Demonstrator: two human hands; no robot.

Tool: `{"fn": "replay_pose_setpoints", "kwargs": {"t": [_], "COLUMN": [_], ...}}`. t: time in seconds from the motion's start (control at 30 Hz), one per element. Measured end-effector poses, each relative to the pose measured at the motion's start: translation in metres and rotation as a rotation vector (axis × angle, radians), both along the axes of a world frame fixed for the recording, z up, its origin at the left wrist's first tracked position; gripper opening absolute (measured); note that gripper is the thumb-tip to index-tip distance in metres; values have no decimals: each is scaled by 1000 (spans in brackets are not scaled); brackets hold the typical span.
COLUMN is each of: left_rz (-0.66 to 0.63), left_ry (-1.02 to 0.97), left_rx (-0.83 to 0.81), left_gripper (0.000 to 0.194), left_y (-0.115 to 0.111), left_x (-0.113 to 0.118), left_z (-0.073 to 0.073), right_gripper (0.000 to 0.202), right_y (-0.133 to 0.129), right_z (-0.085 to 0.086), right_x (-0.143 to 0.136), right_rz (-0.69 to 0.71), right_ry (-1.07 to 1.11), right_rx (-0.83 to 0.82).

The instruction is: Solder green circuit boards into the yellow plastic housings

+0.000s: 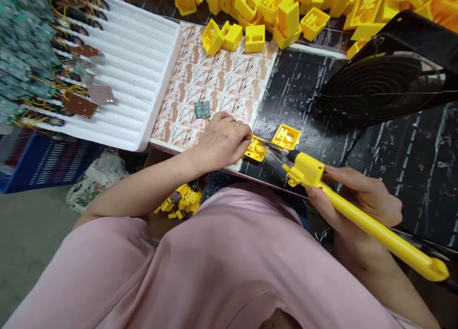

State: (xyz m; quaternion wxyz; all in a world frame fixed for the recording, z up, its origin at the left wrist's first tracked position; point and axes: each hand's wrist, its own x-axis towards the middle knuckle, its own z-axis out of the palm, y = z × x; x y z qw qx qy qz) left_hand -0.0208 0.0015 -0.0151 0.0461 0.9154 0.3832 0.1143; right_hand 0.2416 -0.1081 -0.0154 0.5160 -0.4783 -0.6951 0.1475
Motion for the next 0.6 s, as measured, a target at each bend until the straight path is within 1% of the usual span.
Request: {"fn": "replay_pose_setpoints", "kwargs": {"t": [0.2, 0.37, 0.43, 0.5, 0.57, 0.6], "left_rz": [-5, -10, -8, -13, -12, -10], "left_ry": [-16, -13, -4, 7, 24, 35], "left_rx": [120, 138, 139, 145, 156, 161], "left_gripper": [31, 32, 32, 32, 33, 33], "left_y": [-2, -2, -1, -1, 0, 0], "left_x": [2, 5, 6, 7, 8, 8], "left_z": [-4, -5, -4, -3, -3, -2], "right_gripper": [33, 29, 28, 31, 32, 29], "right_y": [-2, 0, 4, 7, 9, 9], "right_z": [6, 12, 14, 15, 15, 15], "right_x": [-8, -11, -12, -11, -7, -4], "right_rz": [44, 11, 41, 86, 119, 119], "right_ry": [-113, -238, -319, -364, -361, -347], "right_rx": [17, -23, 6, 72, 101, 99]}}
